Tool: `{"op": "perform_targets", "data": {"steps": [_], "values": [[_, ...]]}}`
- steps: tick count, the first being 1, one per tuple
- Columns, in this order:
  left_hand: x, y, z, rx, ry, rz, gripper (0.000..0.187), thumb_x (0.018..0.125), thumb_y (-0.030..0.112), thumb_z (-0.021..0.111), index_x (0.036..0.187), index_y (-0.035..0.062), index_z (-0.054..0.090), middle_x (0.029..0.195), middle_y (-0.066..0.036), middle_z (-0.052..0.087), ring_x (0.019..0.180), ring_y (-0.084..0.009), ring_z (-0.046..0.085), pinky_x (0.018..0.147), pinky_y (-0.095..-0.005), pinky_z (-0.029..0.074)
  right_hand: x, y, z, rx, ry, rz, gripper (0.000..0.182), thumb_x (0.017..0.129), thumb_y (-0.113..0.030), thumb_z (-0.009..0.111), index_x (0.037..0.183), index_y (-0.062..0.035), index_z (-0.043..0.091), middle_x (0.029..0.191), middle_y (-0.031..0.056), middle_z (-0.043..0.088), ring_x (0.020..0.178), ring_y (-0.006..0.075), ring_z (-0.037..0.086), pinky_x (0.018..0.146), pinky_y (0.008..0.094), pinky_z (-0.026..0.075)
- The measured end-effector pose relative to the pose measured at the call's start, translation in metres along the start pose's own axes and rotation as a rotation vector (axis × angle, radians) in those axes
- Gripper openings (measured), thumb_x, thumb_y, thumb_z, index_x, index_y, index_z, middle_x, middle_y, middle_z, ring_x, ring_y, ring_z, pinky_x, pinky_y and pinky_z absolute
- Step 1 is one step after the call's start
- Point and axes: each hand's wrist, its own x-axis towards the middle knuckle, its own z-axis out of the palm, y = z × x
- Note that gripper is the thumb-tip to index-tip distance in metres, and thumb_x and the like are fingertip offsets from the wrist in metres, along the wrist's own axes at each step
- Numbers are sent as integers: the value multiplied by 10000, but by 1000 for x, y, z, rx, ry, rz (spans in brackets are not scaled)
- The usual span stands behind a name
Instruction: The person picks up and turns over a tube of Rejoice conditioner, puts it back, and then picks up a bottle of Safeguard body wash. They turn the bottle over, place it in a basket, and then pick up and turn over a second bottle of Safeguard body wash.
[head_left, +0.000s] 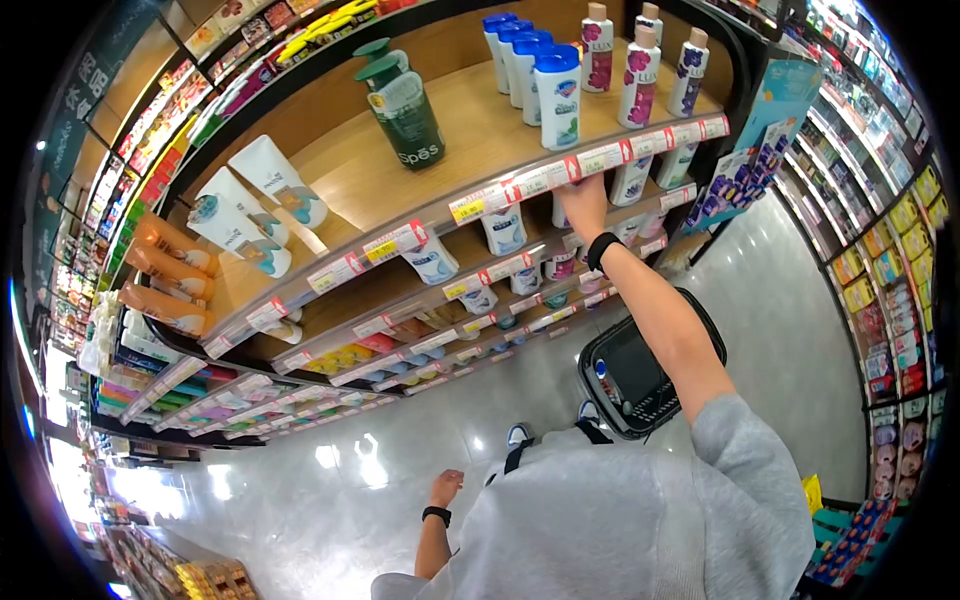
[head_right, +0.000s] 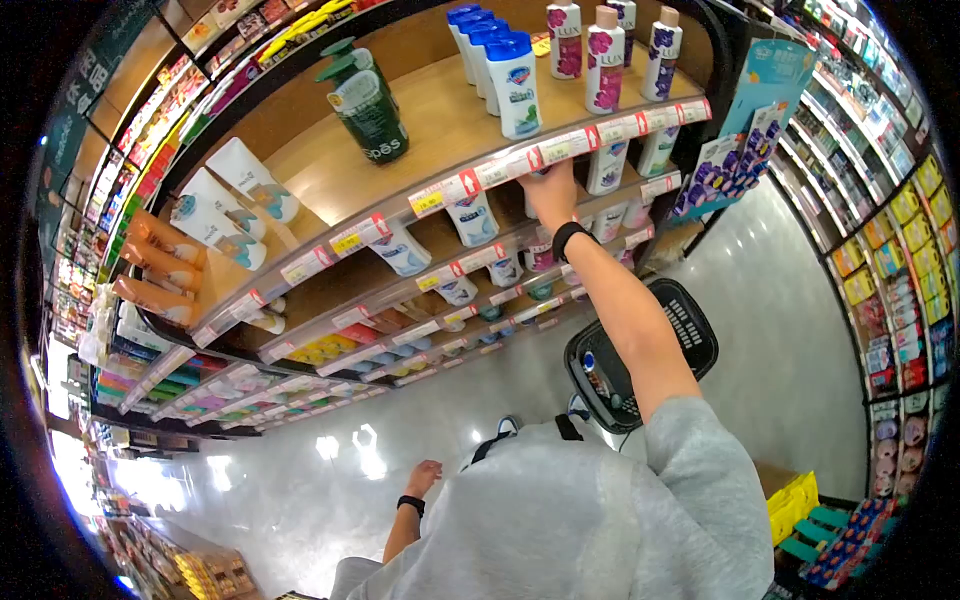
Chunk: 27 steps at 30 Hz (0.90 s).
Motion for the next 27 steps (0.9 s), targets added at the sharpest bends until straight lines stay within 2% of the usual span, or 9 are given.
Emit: {"op": "perform_targets", "data": {"steps": [4,7,10,13,16,17,19,23,27], "values": [[-16,-23,8,-112,34,-19,223,822,224,606,980,71,641,797,-42,657,706,-134,621,560,-249,439,-3,33,13,45,-1,-89,676,677,-193,778,1204,17,410,1220,255,489,1174,397,451,982,408,358],[-29,-27,21,-112,44,-155,253,842,195,632,970,-23,623,837,-96,645,737,-180,625,645,-304,534,-17,36,7,-51,-87,143,691,637,-148,774,1197,23,407,1169,261,521,1104,421,496,937,431,393],[-62,2,35,42,93,-133,239,859,208,631,957,-10,628,819,-88,640,718,-172,617,645,-299,532,-6,45,13,-230,-72,-14,690,623,-184,775,1182,20,425,1137,253,536,1071,438,500,906,449,414],[-48,-45,39,51,36,-33,208,857,185,628,951,0,633,799,-78,636,707,-164,610,643,-291,525,2,39,14,-323,-110,-27,682,625,-241,770,1172,12,452,1132,254,537,1065,440,497,906,466,416],[-27,-70,32,199,-55,249,204,860,189,614,950,6,637,786,-72,641,703,-164,611,639,-287,518,-3,23,7,-348,-100,-54,650,628,-256,747,1162,1,482,1122,245,540,1049,432,502,893,477,423],[-28,-71,32,115,-22,166,216,865,200,603,951,5,637,783,-71,642,699,-165,611,640,-289,516,-2,24,4,-343,-99,-79,644,627,-252,744,1160,0,486,1119,244,541,1045,432,504,889,478,425],[-37,-13,26,-43,39,-1,242,875,223,581,954,1,636,776,-70,644,693,-165,610,641,-293,510,-5,8,-8,-407,-174,-33,639,621,-250,743,1145,6,480,1115,245,545,1039,431,506,875,478,429],[12,19,13,231,46,204,324,896,310,550,997,12,626,851,-118,665,770,-226,634,717,-354,504,-18,-16,-35,-407,-259,118,612,615,-274,764,1055,45,482,1098,279,544,1042,426,516,854,479,435],[-5,180,36,255,3,404,434,876,364,606,1126,11,573,1002,-164,657,974,-283,624,829,-360,484,-74,-10,-70,-396,-355,144,573,638,-327,758,993,27,480,932,255,611,844,428,602,746,465,478]]}}
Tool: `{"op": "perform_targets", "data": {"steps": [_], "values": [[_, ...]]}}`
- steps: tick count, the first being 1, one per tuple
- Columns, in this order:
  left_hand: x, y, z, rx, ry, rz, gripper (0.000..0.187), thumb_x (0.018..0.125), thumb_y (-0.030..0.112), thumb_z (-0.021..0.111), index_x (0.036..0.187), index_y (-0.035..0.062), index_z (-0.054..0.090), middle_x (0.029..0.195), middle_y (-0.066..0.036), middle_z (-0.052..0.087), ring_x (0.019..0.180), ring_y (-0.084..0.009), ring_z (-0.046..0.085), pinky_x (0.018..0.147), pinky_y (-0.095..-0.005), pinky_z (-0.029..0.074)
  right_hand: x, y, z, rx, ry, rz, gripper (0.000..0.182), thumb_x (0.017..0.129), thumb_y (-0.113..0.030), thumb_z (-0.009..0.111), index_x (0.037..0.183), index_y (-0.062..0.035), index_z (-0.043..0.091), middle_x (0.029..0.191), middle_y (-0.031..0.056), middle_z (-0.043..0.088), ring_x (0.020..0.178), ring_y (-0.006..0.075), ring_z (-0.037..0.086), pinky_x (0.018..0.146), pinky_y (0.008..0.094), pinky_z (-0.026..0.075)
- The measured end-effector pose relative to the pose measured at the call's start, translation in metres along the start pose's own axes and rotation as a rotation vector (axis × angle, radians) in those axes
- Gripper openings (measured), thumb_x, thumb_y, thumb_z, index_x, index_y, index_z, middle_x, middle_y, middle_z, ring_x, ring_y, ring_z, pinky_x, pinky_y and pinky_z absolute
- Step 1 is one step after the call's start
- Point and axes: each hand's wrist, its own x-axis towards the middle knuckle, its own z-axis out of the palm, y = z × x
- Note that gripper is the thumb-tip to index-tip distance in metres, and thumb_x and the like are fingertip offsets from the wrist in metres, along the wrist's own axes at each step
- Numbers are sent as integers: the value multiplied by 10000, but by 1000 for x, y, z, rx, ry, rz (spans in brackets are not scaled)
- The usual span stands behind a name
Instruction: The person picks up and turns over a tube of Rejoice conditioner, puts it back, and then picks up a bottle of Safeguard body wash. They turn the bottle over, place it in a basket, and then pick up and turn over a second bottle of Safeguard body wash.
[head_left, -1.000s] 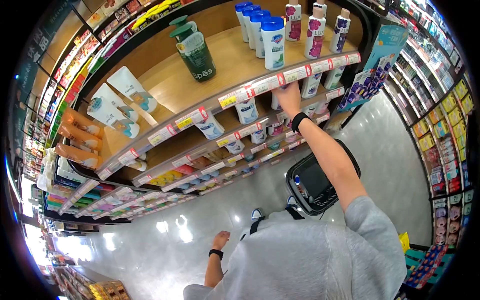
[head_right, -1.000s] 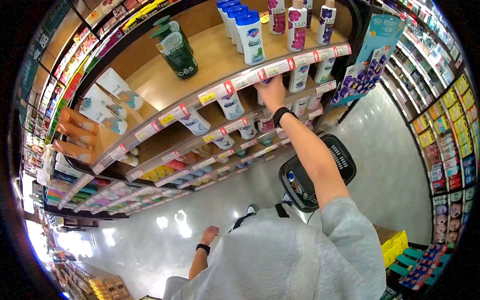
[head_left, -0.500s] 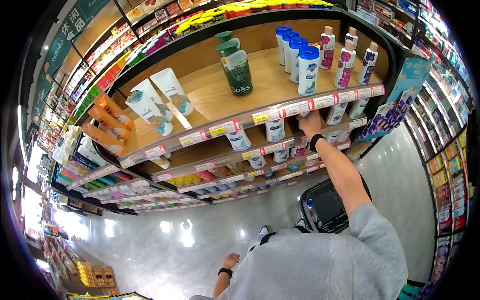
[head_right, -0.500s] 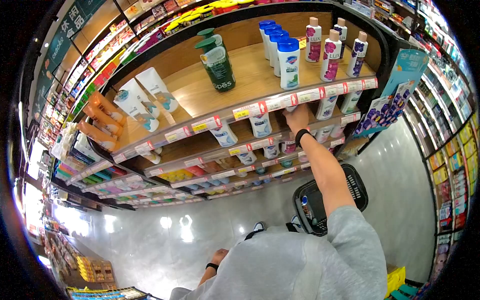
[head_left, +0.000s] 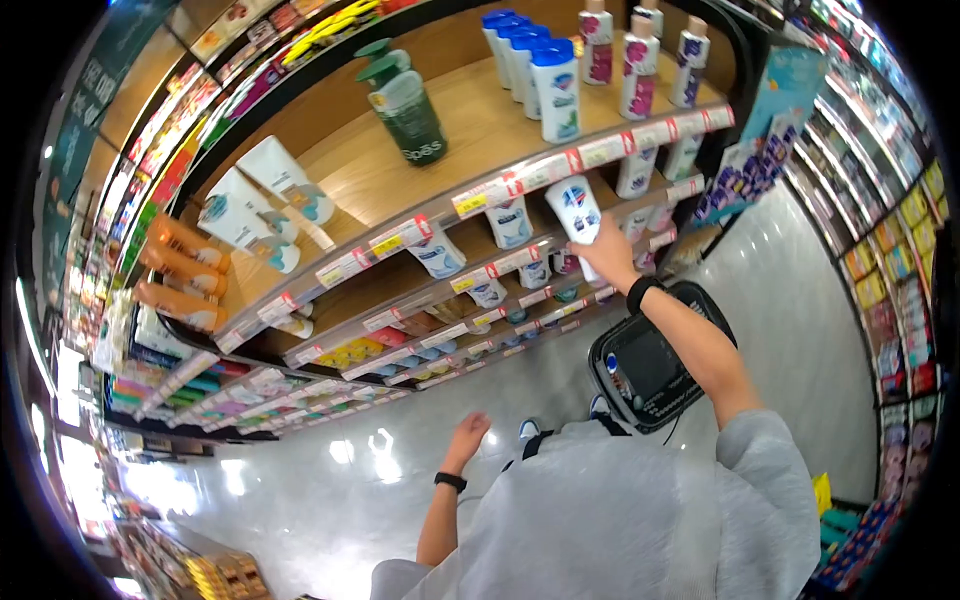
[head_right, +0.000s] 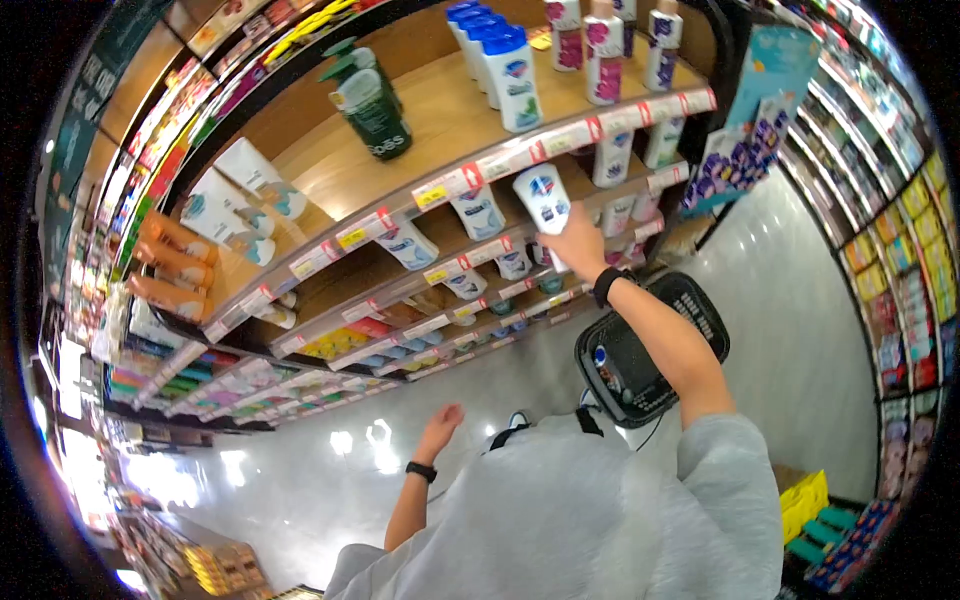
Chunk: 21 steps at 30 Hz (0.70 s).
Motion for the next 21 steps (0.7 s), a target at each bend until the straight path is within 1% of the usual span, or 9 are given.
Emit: {"op": "perform_targets", "data": {"steps": [2,5,9,10,12,13,14,16,21], "values": [[31,48,6,12,-117,81,470,900,350,590,1211,4,521,1118,-157,622,1067,-257,591,892,-350,463,-37,7,0,50,-50,25,616,633,-350,772,1046,9,488,928,223,620,860,397,611,743,448,479],[55,143,21,-181,-156,360,488,937,329,548,1299,15,448,1210,-125,567,1116,-210,542,928,-321,435,-81,-3,-3,157,-99,43,612,639,-339,789,1062,-7,496,922,202,630,865,367,620,750,426,480],[65,232,29,-431,-318,457,516,978,332,463,1381,34,340,1268,-109,503,1162,-194,489,949,-293,398,-116,-58,-33,371,-183,42,650,688,-267,786,1178,17,467,1012,165,619,919,263,616,799,349,477],[65,241,33,-521,-290,444,503,991,338,420,1382,35,329,1294,-108,482,1178,-196,479,968,-313,397,-123,-72,-39,426,-176,25,668,702,-260,779,1213,20,452,1044,164,608,943,247,608,819,338,472],[61,253,43,-707,-220,408,482,1017,351,334,1382,37,305,1345,-108,440,1210,-200,460,1007,-353,396,-134,-95,-48,531,-161,-16,631,764,-257,729,1251,10,432,1073,180,590,946,283,601,821,363,466],[52,265,45,-802,-178,331,488,1019,376,299,1375,43,323,1330,-110,458,1206,-204,472,1006,-370,406,-140,-96,-43,681,-194,-66,601,823,-212,669,1307,13,393,1150,185,545,1024,276,563,879,347,437],[41,277,46,-1031,-189,288,547,1009,445,262,1368,40,335,1308,-120,487,1178,-225,509,992,-375,426,-144,-99,-45,677,-209,-65,595,834,-202,655,1316,17,384,1173,187,529,1054,272,546,895,342,425],[22,298,29,-1135,-257,236,616,992,512,223,1366,39,346,1271,-128,524,1124,-242,555,961,-374,456,-153,-112,-54,675,-249,-67,582,857,-183,625,1334,26,365,1219,191,497,1113,265,512,928,332,403],[-11,307,0,-1272,-295,323,776,927,640,260,1385,18,332,1285,-168,513,1142,-275,547,941,-396,466,-166,-145,-62,1063,-499,30,757,800,-139,684,1410,-11,255,1265,118,453,1182,185,438,1008,333,348]]}}
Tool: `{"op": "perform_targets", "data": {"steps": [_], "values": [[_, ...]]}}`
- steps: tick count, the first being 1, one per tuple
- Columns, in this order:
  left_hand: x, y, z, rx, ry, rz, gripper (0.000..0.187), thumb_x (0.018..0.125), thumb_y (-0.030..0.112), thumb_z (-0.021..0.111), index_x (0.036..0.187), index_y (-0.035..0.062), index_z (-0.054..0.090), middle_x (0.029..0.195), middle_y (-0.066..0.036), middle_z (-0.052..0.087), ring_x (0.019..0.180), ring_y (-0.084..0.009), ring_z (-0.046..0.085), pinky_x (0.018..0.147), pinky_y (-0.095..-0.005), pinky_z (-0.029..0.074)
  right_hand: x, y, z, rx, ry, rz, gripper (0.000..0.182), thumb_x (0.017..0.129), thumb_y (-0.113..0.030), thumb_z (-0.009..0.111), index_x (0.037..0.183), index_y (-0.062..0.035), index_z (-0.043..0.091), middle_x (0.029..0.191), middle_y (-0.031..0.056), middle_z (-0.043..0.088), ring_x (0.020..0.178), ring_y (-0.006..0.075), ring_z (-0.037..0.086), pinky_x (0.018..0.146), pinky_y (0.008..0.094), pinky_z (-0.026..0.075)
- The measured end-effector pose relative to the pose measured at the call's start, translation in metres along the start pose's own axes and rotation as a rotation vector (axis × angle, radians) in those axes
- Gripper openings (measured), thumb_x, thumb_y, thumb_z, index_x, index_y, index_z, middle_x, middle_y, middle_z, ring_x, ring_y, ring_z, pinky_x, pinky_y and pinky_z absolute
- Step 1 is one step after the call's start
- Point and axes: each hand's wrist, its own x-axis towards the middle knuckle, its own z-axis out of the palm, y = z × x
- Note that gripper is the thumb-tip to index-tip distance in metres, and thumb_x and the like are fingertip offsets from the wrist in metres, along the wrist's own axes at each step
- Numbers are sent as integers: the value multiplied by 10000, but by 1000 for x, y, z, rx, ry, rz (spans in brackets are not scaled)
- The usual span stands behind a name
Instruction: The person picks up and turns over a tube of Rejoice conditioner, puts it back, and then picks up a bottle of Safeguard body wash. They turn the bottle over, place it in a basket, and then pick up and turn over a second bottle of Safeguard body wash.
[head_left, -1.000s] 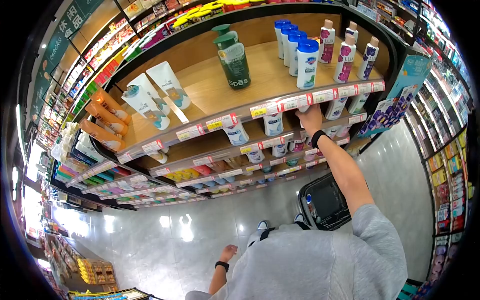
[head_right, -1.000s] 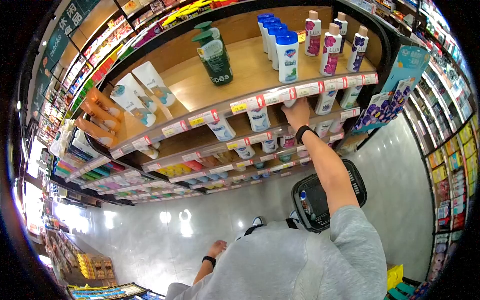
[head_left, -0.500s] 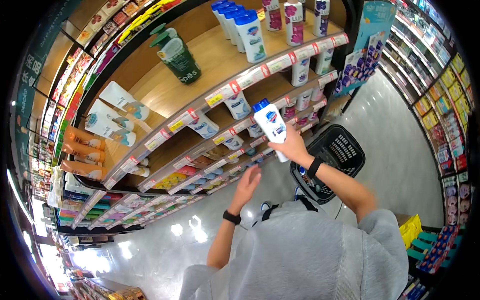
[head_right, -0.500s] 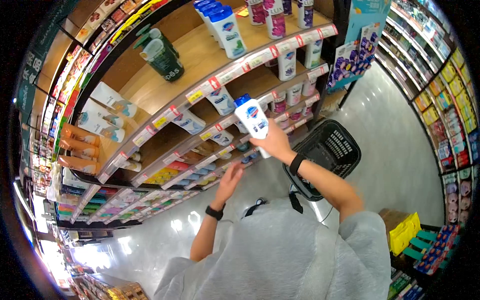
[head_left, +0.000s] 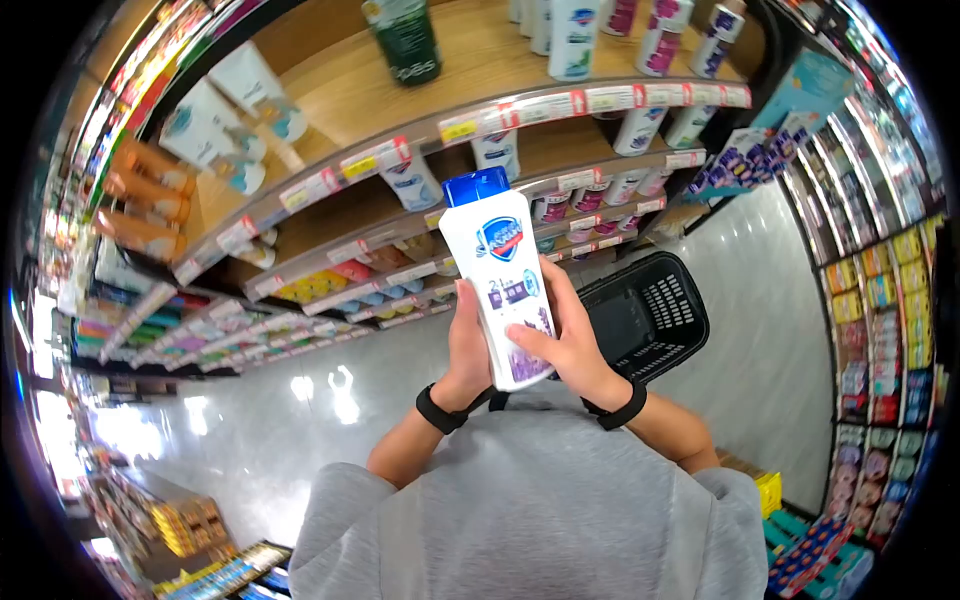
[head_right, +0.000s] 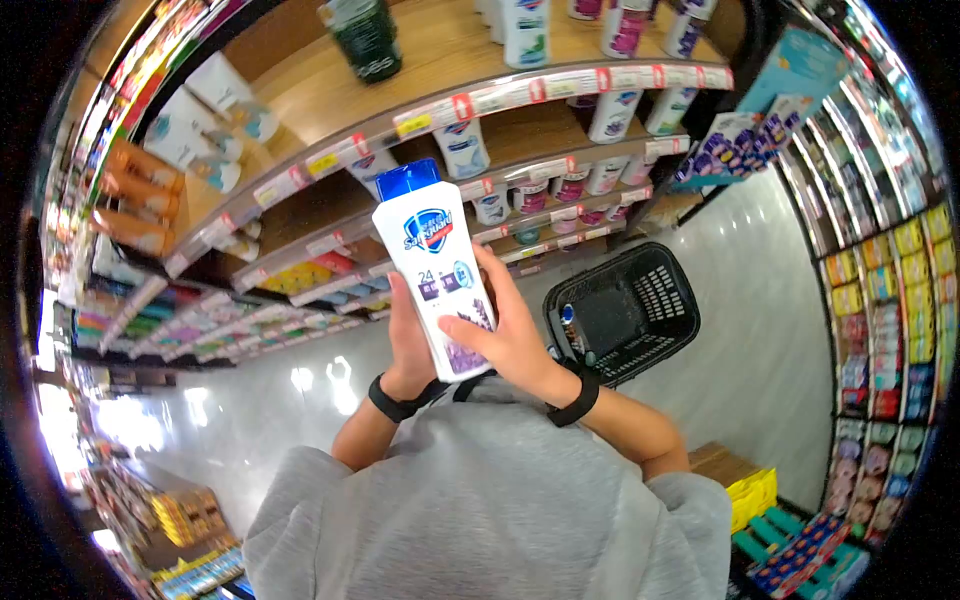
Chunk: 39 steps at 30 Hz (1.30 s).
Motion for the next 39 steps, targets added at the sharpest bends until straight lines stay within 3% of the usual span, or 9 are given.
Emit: {"op": "perform_targets", "data": {"steps": [6,12,15,17,22,26,33,36,39], "values": [[-11,55,21,158,38,168,802,916,638,299,1377,-17,338,1317,-217,478,1196,-303,504,989,-403,430,0,-19,37,171,-148,245,819,782,-141,700,1424,-10,209,1297,118,433,1185,193,455,1000,339,373],[-30,103,11,-14,108,199,852,876,703,295,1292,-27,435,1112,-229,595,1001,-306,620,831,-387,538,1,-32,64,116,-345,306,817,776,-122,694,1425,-11,211,1300,117,453,1207,195,460,1006,341,377],[-34,116,4,-211,-52,305,817,875,703,304,1242,-5,485,1039,-210,626,892,-261,658,745,-341,565,-1,-41,64,283,-421,554,816,773,-121,693,1426,-17,217,1305,113,459,1220,201,456,1019,340,367],[-33,124,-2,-243,-65,359,868,855,739,274,1241,-10,484,1008,-217,635,842,-257,672,693,-318,573,-9,-34,65,296,-488,668,836,766,-286,721,1404,6,267,1332,175,471,1196,284,515,1018,401,402],[-29,124,-5,-328,-70,359,861,855,740,274,1204,-14,502,998,-209,627,831,-256,672,670,-330,576,-5,-30,83,508,-633,766,967,794,-719,485,1384,21,288,1181,268,535,1082,384,570,951,458,443],[-27,121,-4,-280,-110,237,852,869,711,299,1259,-30,457,1022,-240,614,809,-284,669,618,-323,572,7,-25,87,696,-746,735,978,801,-751,422,1396,9,269,1200,251,510,1092,368,561,932,442,466],[-34,115,-19,-139,-119,200,883,880,705,276,1286,-65,426,1086,-261,607,940,-291,654,807,-340,553,18,-23,107,745,-541,711,990,788,-810,303,1312,26,388,1062,232,582,863,341,622,753,395,514],[-43,115,-18,-386,-43,131,630,922,586,404,1145,17,555,958,-107,677,686,-81,618,541,-161,467,21,-35,126,635,-413,697,1017,761,-827,340,1271,51,401,903,217,555,719,304,575,665,391,466],[-55,117,-17,-439,51,95,539,946,519,409,1092,33,591,933,-83,676,755,-105,623,668,-210,490,29,-36,136,678,-427,641,1014,757,-829,351,1286,37,361,902,210,547,718,297,570,661,390,458]]}}
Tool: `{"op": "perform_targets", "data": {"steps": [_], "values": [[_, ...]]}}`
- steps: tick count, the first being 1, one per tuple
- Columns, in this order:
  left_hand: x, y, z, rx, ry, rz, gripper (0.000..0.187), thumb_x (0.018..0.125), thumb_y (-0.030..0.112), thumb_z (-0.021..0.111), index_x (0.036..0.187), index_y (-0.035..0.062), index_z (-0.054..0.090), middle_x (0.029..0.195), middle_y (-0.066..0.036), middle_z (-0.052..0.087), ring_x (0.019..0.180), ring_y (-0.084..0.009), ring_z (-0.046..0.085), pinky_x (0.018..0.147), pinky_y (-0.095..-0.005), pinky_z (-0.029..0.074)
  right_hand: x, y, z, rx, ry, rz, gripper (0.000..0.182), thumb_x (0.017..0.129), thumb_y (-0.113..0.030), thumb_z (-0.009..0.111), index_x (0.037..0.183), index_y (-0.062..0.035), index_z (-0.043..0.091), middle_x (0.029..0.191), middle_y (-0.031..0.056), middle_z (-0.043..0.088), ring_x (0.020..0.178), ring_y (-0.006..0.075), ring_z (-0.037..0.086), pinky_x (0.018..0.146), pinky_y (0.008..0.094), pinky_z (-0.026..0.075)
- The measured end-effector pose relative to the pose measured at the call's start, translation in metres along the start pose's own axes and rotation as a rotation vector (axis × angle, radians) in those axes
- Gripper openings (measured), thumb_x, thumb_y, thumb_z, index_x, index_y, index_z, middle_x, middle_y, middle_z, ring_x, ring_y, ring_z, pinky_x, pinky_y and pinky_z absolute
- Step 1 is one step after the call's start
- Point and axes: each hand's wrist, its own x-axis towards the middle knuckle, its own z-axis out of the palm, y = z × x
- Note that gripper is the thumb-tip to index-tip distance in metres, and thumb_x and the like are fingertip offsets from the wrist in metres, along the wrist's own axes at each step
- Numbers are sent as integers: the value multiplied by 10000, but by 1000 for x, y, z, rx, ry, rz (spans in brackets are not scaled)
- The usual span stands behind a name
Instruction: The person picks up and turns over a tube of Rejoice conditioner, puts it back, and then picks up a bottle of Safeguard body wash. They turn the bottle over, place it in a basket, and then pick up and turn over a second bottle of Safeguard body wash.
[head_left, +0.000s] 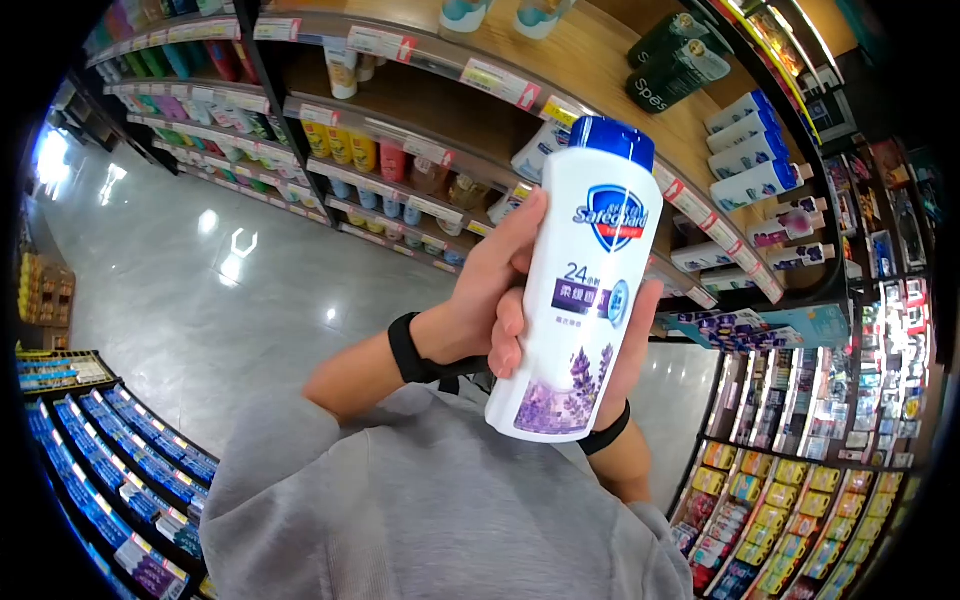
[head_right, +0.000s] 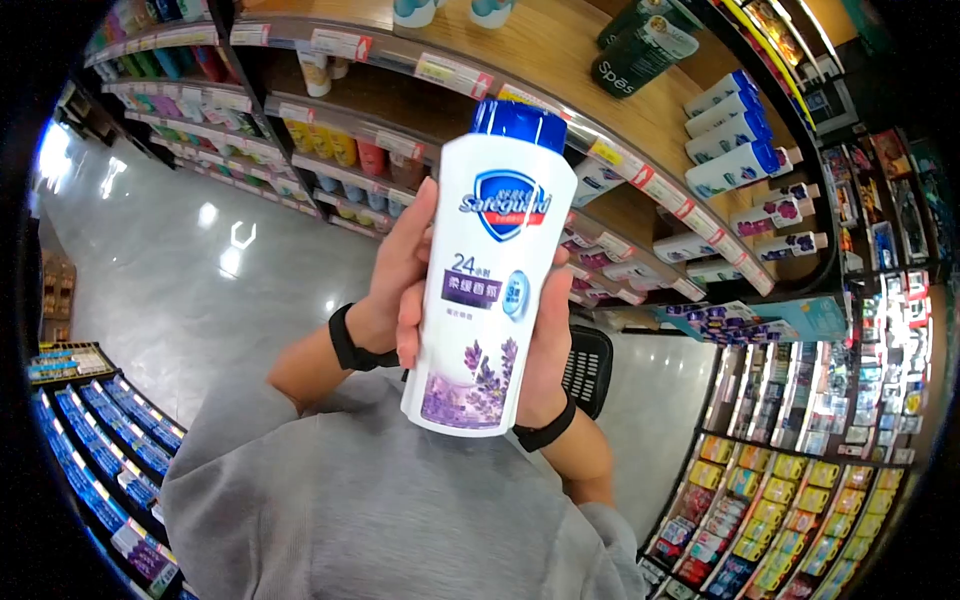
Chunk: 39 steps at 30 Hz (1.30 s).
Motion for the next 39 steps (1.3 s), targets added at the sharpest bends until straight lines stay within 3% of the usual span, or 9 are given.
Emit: {"op": "perform_targets", "data": {"steps": [5,11,15,18,25,28,32,35,39], "values": [[-10,9,-1,-24,16,48,501,966,465,387,1052,26,615,928,-79,679,807,-116,627,760,-230,490,14,6,5,13,6,-31,1001,760,-823,360,1306,16,361,921,219,539,711,307,558,662,416,451],[-19,18,-14,-79,-5,120,489,959,468,396,1027,37,616,926,-76,680,813,-112,633,747,-220,502,30,19,3,-31,-59,-15,1010,771,-820,339,1295,43,363,916,226,535,697,308,555,652,419,456],[-34,28,-11,150,151,238,469,960,456,401,1023,44,617,921,-74,678,805,-111,628,741,-224,497,39,29,13,-55,29,18,992,774,-818,332,1290,27,377,905,229,540,703,317,566,653,420,470],[-43,37,-10,321,249,336,459,961,449,401,1025,48,614,921,-73,675,805,-110,625,742,-226,494,48,35,4,14,-113,22,964,814,-776,320,1279,67,361,998,279,574,777,358,625,684,397,526],[-61,58,-22,423,248,460,454,967,447,390,1060,52,593,942,-73,668,831,-109,619,769,-233,484,67,55,14,25,-125,65,1003,800,-801,287,1302,65,341,996,265,572,760,330,622,681,379,521],[-68,66,-24,451,250,492,453,969,446,385,1075,53,583,951,-73,665,843,-109,616,781,-236,481,73,60,27,-170,-33,101,1016,748,-850,302,1274,16,376,881,205,543,674,283,566,630,399,470],[-73,74,-28,480,257,523,452,973,445,378,1095,55,571,962,-73,661,858,-108,613,797,-239,475,78,70,40,-156,11,72,1027,740,-855,303,1262,26,383,885,203,552,677,284,572,632,399,472],[-74,80,-30,498,257,533,451,975,444,373,1110,57,562,971,-73,658,870,-108,610,808,-242,471,85,72,26,-40,-177,74,989,803,-793,292,1320,49,325,1015,254,572,793,324,621,710,389,515],[-67,74,-26,479,255,482,447,978,443,367,1118,63,556,977,-62,647,886,-104,602,817,-242,468,81,65,18,51,-192,70,963,813,-782,305,1320,35,337,1021,262,572,801,336,625,720,392,517]]}}
